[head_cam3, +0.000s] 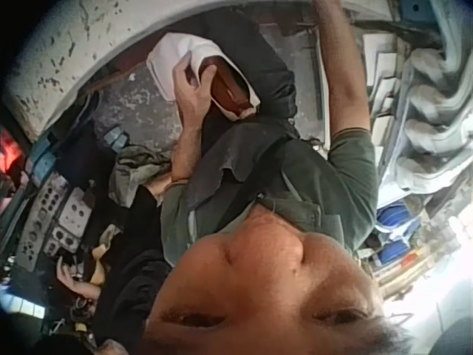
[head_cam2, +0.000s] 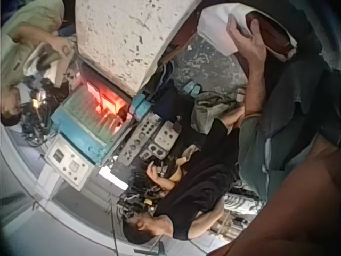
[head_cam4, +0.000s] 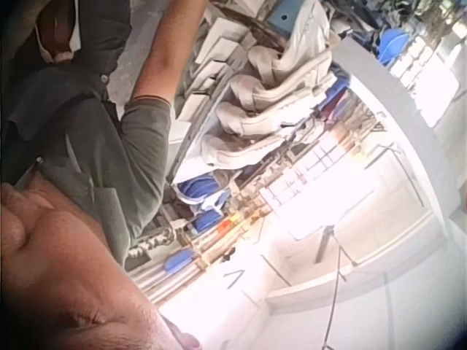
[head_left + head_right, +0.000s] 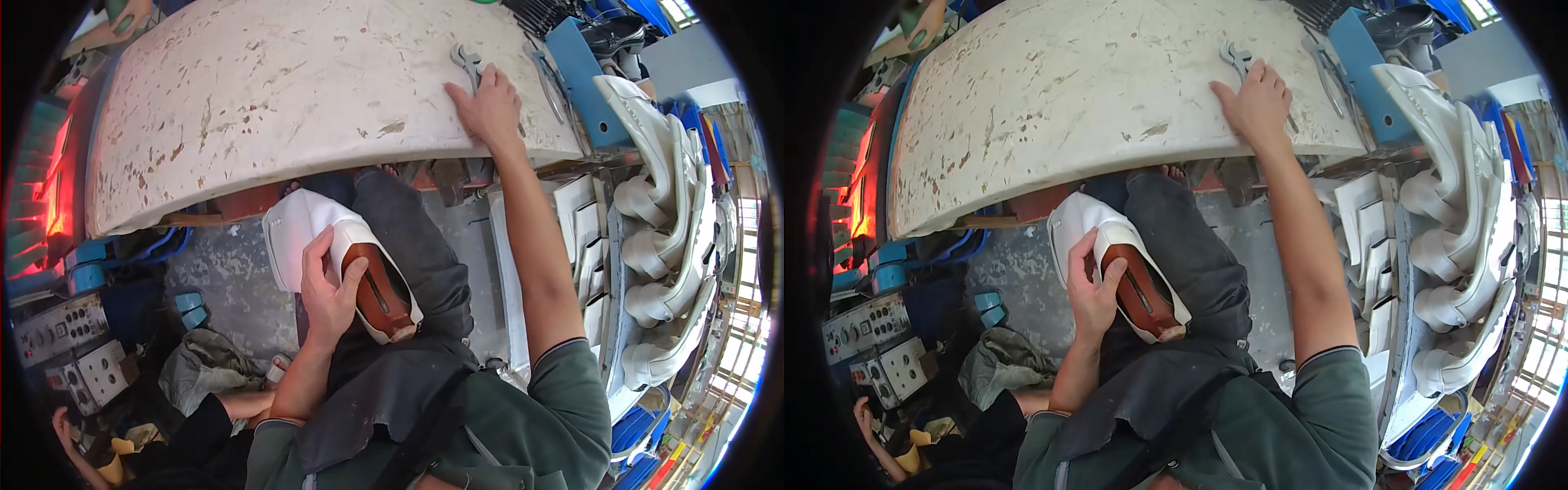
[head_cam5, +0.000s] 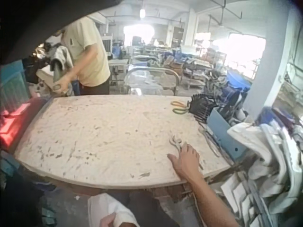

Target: The recorder is lasting leather boots by pulling the upper material over a shoe last and hammering it into position.

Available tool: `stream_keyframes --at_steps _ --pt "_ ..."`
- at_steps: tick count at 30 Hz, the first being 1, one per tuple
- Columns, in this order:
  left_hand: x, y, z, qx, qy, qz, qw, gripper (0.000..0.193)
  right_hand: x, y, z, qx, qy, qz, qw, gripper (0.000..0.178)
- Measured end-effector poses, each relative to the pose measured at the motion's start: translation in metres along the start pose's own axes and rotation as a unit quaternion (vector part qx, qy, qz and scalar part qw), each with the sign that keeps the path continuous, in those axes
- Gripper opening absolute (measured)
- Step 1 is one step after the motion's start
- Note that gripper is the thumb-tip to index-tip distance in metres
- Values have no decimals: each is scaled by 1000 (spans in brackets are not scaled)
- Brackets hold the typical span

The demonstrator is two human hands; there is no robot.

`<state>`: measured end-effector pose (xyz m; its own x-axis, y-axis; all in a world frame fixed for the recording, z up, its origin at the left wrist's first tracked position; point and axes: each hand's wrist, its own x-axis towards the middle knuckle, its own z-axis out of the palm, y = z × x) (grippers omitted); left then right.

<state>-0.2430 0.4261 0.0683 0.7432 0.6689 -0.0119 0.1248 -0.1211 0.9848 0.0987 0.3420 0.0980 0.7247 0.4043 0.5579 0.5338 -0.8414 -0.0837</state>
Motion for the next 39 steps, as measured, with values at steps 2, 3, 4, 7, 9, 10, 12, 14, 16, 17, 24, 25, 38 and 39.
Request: stream_keyframes --at_steps 2,3,4,7,9,10,12,14,16,17,24,25,38,39 --pt "4 -3 -2 -16 -3 17 1000 59 14 18 25 -10 -63 -13 998 47" --pt "5 -5 -4 -19 -5 19 1000 58 19 27 32 -16 -121 -10 992 46" --pt "5 -7 -6 -33 -2 13 999 57 20 36 32 59 -143 35 987 43" --pt "6 -10 -11 -41 -15 18 999 54 10 58 0 359 -214 153 895 39" --pt "5 -11 -13 -4 -8 50 999 53 -15 59 -34 588 -255 286 712 38" --pt "5 -11 -13 14 -9 61 998 53 -34 56 -55 681 -294 350 573 38" --pt "4 -11 -14 6 -13 64 998 54 -70 36 -87 677 -430 322 503 37" --pt "4 -11 -14 14 -19 68 997 55 -106 11 -115 596 -568 254 507 35" --pt "3 -11 -14 -4 -18 65 998 55 -126 -12 -129 583 -656 193 440 33" --pt "2 -10 -13 2 -18 69 997 54 -133 -24 -131 580 -674 197 413 33" --pt "3 -11 -12 16 -12 85 996 51 -135 -60 -131 499 -684 139 513 31" --pt "4 -11 -12 18 -17 87 996 51 -139 -62 -131 457 -666 91 582 30" --pt "16 6 -34 102 -168 54 979 58 -186 -65 -139 312 -467 -133 816 22" --pt "20 7 -33 75 -175 49 980 54 -187 -67 -144 288 -464 -139 826 22"
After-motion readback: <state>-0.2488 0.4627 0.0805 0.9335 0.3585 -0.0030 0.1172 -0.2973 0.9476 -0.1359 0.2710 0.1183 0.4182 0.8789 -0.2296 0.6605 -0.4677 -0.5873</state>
